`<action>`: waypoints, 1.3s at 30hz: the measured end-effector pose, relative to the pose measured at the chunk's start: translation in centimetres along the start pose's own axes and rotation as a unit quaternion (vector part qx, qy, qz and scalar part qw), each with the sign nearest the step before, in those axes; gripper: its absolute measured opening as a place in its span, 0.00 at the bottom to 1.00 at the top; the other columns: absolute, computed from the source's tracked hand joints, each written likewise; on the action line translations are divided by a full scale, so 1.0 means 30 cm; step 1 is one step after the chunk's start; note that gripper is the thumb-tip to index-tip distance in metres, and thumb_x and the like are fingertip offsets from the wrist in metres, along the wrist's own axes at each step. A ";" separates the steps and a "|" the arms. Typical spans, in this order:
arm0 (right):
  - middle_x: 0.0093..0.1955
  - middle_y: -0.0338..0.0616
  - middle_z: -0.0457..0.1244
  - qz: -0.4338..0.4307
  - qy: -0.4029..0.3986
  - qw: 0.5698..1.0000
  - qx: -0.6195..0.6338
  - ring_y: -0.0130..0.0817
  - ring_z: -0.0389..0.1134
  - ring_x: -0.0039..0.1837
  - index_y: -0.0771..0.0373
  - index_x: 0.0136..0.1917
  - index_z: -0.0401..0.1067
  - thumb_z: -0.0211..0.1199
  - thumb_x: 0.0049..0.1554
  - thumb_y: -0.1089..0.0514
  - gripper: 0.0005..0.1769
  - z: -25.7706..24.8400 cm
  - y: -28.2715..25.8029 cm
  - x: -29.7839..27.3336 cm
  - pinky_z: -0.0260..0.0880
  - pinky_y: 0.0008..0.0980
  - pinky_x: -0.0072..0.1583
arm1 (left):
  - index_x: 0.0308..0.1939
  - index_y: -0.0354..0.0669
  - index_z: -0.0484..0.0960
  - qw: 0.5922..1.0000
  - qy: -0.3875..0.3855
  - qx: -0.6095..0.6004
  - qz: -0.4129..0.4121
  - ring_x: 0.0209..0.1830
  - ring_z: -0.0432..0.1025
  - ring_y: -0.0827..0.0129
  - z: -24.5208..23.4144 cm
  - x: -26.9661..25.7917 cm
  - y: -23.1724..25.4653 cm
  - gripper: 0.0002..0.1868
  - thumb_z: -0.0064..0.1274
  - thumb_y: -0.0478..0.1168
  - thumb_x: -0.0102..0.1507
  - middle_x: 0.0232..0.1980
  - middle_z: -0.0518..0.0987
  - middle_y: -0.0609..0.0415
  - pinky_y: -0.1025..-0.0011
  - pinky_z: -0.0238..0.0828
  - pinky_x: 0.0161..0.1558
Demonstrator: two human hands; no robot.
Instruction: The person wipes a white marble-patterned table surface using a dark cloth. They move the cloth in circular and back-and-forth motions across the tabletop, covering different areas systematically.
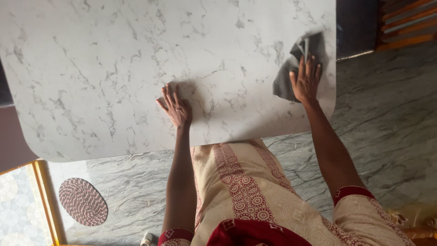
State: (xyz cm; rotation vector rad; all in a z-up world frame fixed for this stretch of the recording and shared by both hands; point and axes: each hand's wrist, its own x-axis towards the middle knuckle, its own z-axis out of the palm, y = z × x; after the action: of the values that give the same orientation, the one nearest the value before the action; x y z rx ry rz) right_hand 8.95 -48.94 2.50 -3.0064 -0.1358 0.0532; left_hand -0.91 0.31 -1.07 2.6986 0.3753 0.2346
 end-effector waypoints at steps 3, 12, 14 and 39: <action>0.87 0.65 0.38 0.038 0.023 0.999 0.002 0.61 0.37 0.87 0.70 0.86 0.42 0.43 0.73 0.39 0.41 -0.009 0.085 -0.169 0.34 0.62 0.83 | 0.78 0.50 0.63 1.000 0.001 -0.011 0.003 0.86 0.43 0.53 -0.003 0.002 -0.003 0.36 0.42 0.37 0.63 0.84 0.54 0.46 0.38 0.22 0.80; 0.87 0.67 0.34 0.124 0.044 0.991 0.019 0.62 0.35 0.88 0.71 0.86 0.40 0.43 0.73 0.42 0.41 0.053 0.041 -0.341 0.34 0.59 0.83 | 0.81 0.52 0.60 0.998 -0.051 -0.031 0.015 0.87 0.39 0.53 -0.028 0.006 -0.029 0.39 0.43 0.34 0.63 0.86 0.51 0.47 0.38 0.21 0.79; 0.87 0.67 0.33 0.122 0.021 0.992 0.015 0.61 0.33 0.88 0.71 0.85 0.39 0.43 0.72 0.41 0.42 0.060 -0.028 -0.289 0.32 0.58 0.83 | 0.82 0.54 0.58 0.997 -0.067 -0.029 0.019 0.86 0.38 0.53 -0.031 0.004 -0.042 0.40 0.43 0.33 0.63 0.86 0.49 0.47 0.37 0.21 0.79; 0.87 0.54 0.35 -0.374 -0.031 0.923 0.089 0.50 0.36 0.87 0.57 0.82 0.50 0.46 0.69 0.37 0.36 0.298 -0.982 -0.217 0.33 0.56 0.84 | 0.85 0.59 0.46 0.961 -0.251 -0.112 0.040 0.88 0.26 0.56 -0.035 0.061 -0.196 0.63 0.67 0.38 0.51 0.88 0.35 0.53 0.35 0.21 0.79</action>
State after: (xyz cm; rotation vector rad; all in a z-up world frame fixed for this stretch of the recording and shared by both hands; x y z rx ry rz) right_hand -0.49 -19.29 -2.25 -2.5681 -1.1875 0.0768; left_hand -0.73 6.42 -2.35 2.4347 0.0785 -0.3613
